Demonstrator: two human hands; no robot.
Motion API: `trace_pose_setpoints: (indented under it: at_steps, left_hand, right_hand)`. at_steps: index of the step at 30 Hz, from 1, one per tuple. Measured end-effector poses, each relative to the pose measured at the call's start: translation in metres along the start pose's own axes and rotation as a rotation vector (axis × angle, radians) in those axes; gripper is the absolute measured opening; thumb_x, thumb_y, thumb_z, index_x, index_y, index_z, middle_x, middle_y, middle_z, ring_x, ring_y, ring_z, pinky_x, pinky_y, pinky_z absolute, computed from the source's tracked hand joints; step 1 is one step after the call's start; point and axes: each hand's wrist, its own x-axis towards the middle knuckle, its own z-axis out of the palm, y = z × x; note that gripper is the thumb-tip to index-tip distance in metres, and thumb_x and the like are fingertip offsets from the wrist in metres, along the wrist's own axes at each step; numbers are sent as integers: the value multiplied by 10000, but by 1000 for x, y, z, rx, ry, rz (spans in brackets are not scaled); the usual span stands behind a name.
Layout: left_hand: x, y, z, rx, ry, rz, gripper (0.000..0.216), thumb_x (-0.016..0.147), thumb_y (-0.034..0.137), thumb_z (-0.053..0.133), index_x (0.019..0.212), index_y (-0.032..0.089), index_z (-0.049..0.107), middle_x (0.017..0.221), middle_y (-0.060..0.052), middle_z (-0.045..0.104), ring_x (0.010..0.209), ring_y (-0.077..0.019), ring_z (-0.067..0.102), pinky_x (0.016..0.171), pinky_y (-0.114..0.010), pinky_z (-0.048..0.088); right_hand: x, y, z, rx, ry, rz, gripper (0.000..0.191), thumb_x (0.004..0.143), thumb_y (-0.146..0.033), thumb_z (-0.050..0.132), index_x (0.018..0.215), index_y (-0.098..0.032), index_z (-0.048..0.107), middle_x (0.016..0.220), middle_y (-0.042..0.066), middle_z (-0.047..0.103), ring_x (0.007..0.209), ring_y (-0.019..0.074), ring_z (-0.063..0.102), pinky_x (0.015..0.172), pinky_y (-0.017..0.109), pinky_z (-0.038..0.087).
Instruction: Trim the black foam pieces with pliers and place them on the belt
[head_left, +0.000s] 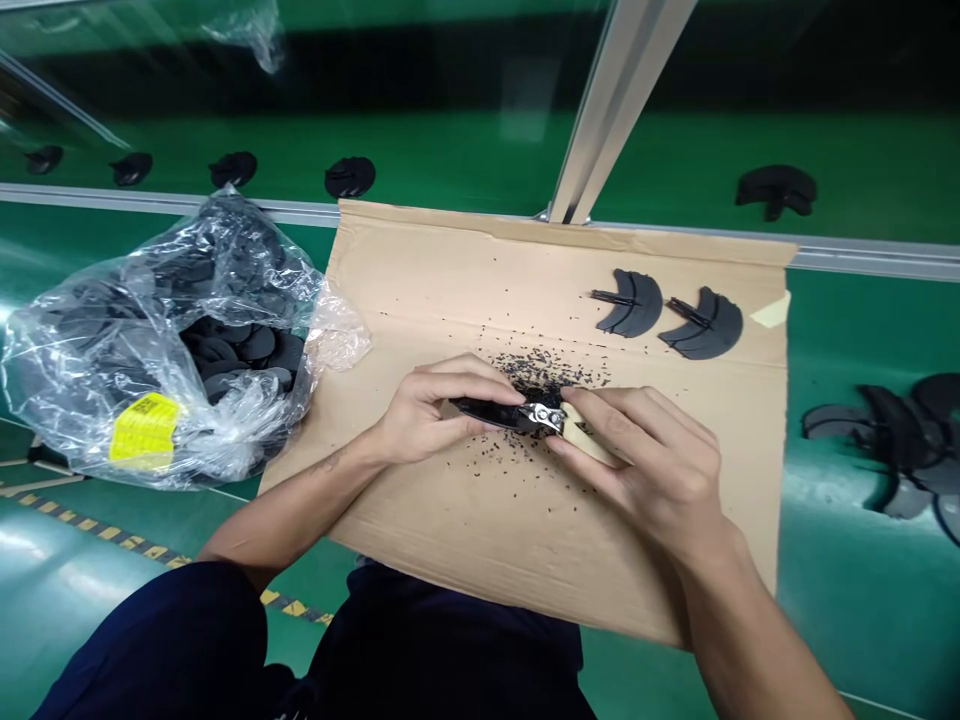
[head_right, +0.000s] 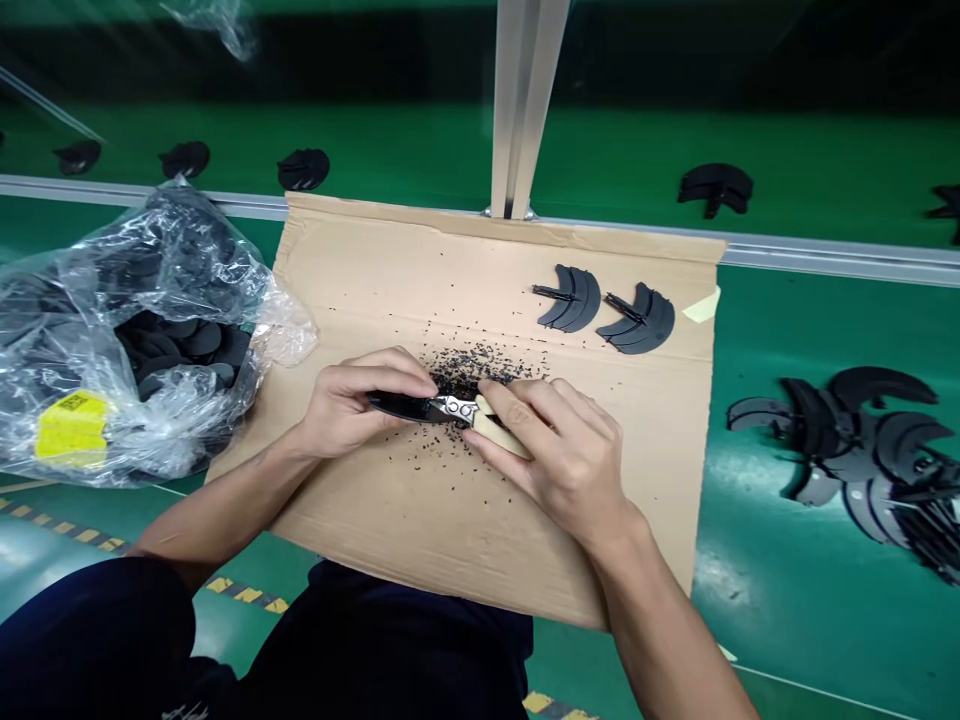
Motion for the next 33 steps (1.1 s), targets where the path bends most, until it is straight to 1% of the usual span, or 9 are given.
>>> trace_pose_setpoints:
  at_steps: [6, 10, 15, 18, 22, 25, 28, 30, 33]
  left_hand:
    - [-2, -2, 1, 22, -5, 8, 245, 878, 236, 765, 1122, 249, 782, 1022, -82, 766, 947, -169, 706, 842, -313, 593]
    - [-2, -2, 1, 14, -9, 16, 252, 881, 222, 761, 1131, 248, 778, 1030, -80, 761, 962, -166, 700, 855, -312, 589]
    - [-2, -2, 1, 24, -9, 13, 234, 897, 247, 745, 1128, 238, 777, 1020, -84, 760, 949, -167, 697, 842, -309, 589]
    - [-2, -1, 0, 49, -10, 18, 225, 901, 249, 738, 1123, 236, 778, 1016, -84, 759, 946, -166, 693, 837, -308, 588]
    - [-2, -1, -1, 72, -35, 28, 238, 904, 203, 725, 1135, 235, 770, 1026, -84, 753, 943, -162, 685, 825, -302, 584]
    - [-2, 1, -1, 58, -56, 30, 246, 898, 175, 723, 1136, 217, 768, 1027, -82, 748, 953, -153, 683, 844, -289, 579]
    - [-1, 2, -1, 72, -15, 2, 254, 872, 177, 753, 1124, 196, 768, 1017, -76, 754, 952, -143, 690, 860, -269, 575]
    - [0, 3, -1, 87, 19, -21, 263, 858, 191, 768, 1120, 197, 768, 995, -68, 759, 921, -137, 694, 837, -257, 575]
    - [1, 5, 0, 83, -22, -38, 270, 863, 213, 763, 1133, 205, 765, 973, -62, 758, 879, -136, 689, 785, -252, 573]
  right_hand:
    - [0, 0, -1, -60, -30, 1, 415, 887, -322, 753, 1282, -251, 646, 931, 64, 748, 726, 199, 639, 632, 346, 518]
    - [1, -1, 0, -26, -39, 10, 422, 892, -324, 747, 1289, -231, 638, 899, 62, 727, 722, 195, 621, 616, 338, 505]
    - [0, -1, 0, 21, -49, 37, 443, 892, -335, 745, 1314, -253, 637, 909, 56, 721, 746, 199, 623, 632, 342, 502]
    - [0, -1, -1, -31, -58, 29, 413, 900, -346, 736, 1294, -248, 657, 914, 62, 736, 743, 202, 629, 632, 348, 501]
    - [-1, -3, -1, -104, -56, 6, 357, 911, -318, 723, 1252, -227, 672, 898, 65, 753, 706, 198, 637, 621, 347, 510]
    - [-1, -5, 1, -10, -45, 8, 332, 906, -272, 728, 1226, -208, 668, 885, 66, 748, 721, 199, 665, 646, 342, 546]
    - [-1, -4, 3, 139, -19, 55, 332, 899, -254, 735, 1222, -222, 663, 928, 73, 750, 765, 205, 693, 655, 342, 563]
    - [-1, -3, 3, 165, 1, 101, 336, 900, -248, 732, 1228, -239, 660, 957, 73, 751, 774, 206, 695, 642, 341, 553]
    - [0, -2, 4, 39, 13, 113, 320, 903, -254, 721, 1216, -225, 661, 927, 72, 746, 741, 205, 665, 635, 345, 524]
